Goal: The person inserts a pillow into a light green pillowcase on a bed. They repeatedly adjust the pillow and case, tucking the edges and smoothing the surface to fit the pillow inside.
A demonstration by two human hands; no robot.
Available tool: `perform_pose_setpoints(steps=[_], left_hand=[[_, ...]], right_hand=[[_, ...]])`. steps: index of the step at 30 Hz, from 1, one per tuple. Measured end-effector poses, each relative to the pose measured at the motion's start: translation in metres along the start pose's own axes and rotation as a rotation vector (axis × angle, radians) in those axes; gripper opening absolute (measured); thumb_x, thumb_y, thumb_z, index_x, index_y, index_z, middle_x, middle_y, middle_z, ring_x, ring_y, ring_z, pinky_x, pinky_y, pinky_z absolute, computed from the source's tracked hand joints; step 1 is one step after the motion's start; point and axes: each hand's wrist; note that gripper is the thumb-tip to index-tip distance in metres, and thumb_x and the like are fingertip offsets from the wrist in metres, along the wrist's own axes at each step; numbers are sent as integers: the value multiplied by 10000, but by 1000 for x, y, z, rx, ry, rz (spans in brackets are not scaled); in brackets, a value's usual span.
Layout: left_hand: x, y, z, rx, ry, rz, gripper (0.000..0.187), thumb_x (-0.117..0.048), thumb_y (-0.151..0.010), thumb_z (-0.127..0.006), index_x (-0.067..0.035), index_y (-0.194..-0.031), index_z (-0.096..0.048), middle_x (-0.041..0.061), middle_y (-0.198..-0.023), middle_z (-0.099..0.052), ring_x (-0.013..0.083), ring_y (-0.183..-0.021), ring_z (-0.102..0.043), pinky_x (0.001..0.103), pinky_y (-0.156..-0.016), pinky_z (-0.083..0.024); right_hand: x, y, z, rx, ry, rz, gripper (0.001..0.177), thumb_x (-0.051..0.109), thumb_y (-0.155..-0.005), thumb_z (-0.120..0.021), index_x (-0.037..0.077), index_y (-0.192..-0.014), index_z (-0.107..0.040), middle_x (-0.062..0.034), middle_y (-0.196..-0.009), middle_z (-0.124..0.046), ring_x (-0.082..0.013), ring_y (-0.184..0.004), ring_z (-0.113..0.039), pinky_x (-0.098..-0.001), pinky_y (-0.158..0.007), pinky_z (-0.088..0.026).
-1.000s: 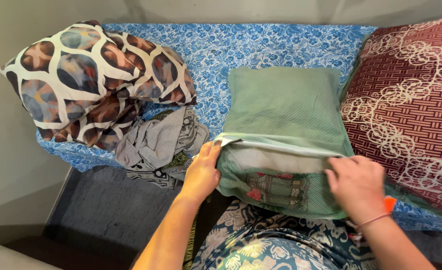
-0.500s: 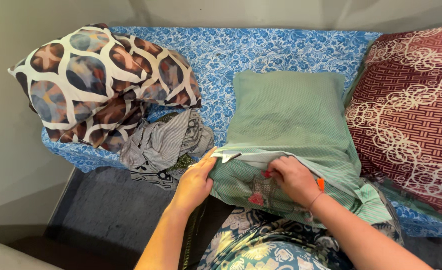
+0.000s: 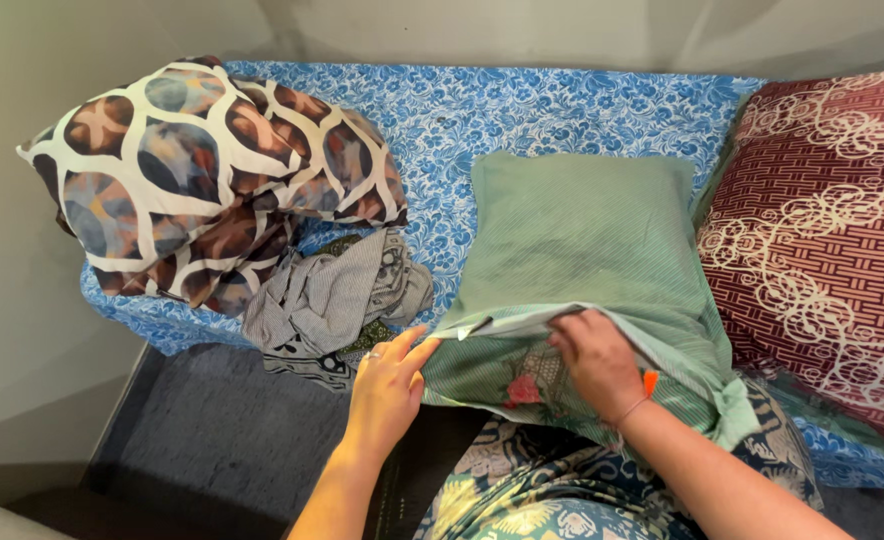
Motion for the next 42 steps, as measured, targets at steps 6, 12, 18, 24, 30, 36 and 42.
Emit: perform_pose_setpoints(steps=[6,12,18,24,30,36,42], left_hand=[[0,-7,-16,-57,-24,-14,362,-83,-790,-738,-175,-1140,-742,71,-1250,-674,320,-1092,-641,442,-902,-496],[9,-12,-54,86,5,126,482,-24,-811,-666,-181,-1267,-660,85,-1265,-640,345,-1001,-676,449,-851,-544],[12,-3,-56,114,-28,146,641,48,-781,-601,-155,-1386,-534,114,-1400,-576,382,-863,-705,475,-728,-566],[7,2,-32,126,-80,53,625,82,-744,-600,-155,-1322,-608,56,-1483,-557,325,-749,-712,434,-659,-577],[17,14,-11,144,-79,-46,543,107,-676,-615,-162,-1140,-704,-51,-1395,-648,276,-808,-712,389,-735,-577],[24,11,16,-31,-16,-74,380,94,-707,-634,-146,-981,-741,-53,-1266,-727,258,-816,-719,372,-736,-579],[35,-10,35,12,-117,-6,310,32,-746,-652,-164,-961,-761,-73,-1240,-735,261,-822,-719,380,-736,-574]], right_hand=[[25,-5,-8,95,-87,189,357,293,-896,-690,68,-1171,-661,-131,-1114,-668,-337,-1048,-610,-427,-913,-487],[30,-20,-33,305,-52,-73,309,385,-916,-685,129,-1089,-702,-84,-1033,-712,-307,-1019,-650,-419,-898,-503],[39,-35,-40,612,-33,-379,322,381,-975,-624,144,-1177,-708,-143,-1095,-741,-331,-1069,-683,-427,-949,-517],[-20,-23,-115,609,273,-151,435,354,-1018,-500,74,-1332,-608,-190,-1326,-609,-369,-1221,-580,-453,-1032,-464],[-82,-6,-145,959,1509,689,543,340,-1084,-340,0,-1485,-473,-219,-1536,-470,-393,-1365,-469,-482,-1100,-404],[-103,11,12,556,-27,-89,561,318,-954,-459,117,-1478,-471,-148,-1475,-456,-317,-1332,-454,-439,-1077,-383],[-74,44,89,454,201,252,602,173,-883,-485,104,-1481,-462,-183,-1290,-595,-332,-1135,-599,-422,-946,-487]])
Point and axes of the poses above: each hand's wrist, its own y-axis away from the middle knuckle, its own z-axis out of the back of the hand, x = y × z
